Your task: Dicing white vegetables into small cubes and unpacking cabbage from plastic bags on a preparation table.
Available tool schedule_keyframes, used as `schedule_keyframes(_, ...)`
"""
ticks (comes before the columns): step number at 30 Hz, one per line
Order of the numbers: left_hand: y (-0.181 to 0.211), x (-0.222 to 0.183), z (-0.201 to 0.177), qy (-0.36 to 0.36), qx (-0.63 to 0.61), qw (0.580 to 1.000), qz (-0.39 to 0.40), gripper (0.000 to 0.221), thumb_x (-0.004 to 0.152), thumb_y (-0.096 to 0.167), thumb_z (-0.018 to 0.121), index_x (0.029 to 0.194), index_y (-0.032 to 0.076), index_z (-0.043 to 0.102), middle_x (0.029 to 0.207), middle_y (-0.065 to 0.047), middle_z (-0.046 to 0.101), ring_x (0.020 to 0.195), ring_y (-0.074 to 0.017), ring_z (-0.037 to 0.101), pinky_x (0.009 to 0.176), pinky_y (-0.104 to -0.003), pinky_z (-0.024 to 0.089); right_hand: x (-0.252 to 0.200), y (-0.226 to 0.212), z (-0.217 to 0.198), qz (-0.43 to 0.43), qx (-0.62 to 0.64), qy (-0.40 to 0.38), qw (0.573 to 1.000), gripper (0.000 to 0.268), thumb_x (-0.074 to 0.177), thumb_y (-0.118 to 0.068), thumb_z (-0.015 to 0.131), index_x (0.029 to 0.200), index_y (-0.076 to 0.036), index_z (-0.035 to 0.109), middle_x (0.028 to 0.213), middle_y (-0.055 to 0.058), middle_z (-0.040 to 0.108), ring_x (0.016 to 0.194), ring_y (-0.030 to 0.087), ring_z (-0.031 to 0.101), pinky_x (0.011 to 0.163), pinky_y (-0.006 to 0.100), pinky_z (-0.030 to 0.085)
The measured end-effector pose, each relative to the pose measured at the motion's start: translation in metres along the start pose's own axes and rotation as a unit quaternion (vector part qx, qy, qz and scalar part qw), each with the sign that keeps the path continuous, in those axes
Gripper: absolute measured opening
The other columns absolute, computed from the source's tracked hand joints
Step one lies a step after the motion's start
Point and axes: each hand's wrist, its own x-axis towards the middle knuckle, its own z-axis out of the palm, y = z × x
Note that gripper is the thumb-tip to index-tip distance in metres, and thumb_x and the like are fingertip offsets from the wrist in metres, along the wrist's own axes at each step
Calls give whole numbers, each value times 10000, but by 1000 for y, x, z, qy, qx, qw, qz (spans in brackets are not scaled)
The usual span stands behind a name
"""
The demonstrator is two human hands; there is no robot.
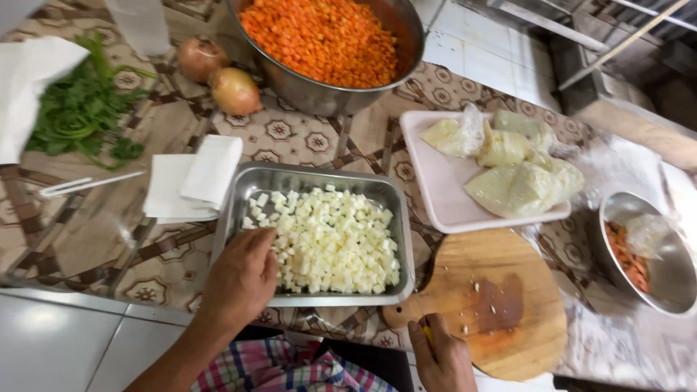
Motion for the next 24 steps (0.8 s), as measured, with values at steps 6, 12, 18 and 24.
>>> schedule_keyframes(6, 0, 0, 1, 30, 4, 1000, 7, 485, 913, 21, 615, 1385, -59, 542, 1320, -215, 639, 1264, -343, 604, 1060, -424, 545, -30, 6, 4, 98, -21, 35, 994, 234, 877, -440, 645, 948, -222, 688, 632, 63, 753, 620, 199, 787, 661, 280, 551)
schedule_keyframes(12, 0, -1, -1, 59, -14, 998, 32, 469, 891, -16, 643, 1351, -72, 571, 1230, -216, 682, 1131, -319, 678, 997, -387, 592, -42, 31, 16, 179, -92, 64, 977, 254, 866, -528, 618, 880, -279, 666, 623, -7, 721, 671, 173, 750, 677, 270, 514)
schedule_keyframes(18, -3, -3, 5, 67, 0, 997, 41, 479, 907, 17, 639, 1373, -71, 567, 1279, -223, 666, 1204, -337, 643, 1060, -407, 548, -46, 25, 13, 196, -82, 50, 976, 260, 877, -514, 642, 890, -254, 658, 644, 16, 695, 654, 177, 711, 669, 274, 503)
schedule_keyframes(24, 6, 0, -9, 44, -20, 998, 38, 363, 914, -35, 591, 1272, -86, 614, 1122, -181, 699, 1102, -303, 663, 1002, -390, 603, -54, 20, 19, 163, -19, 69, 984, 172, 859, -403, 643, 772, -255, 649, 555, 55, 670, 542, 184, 730, 625, 301, 523)
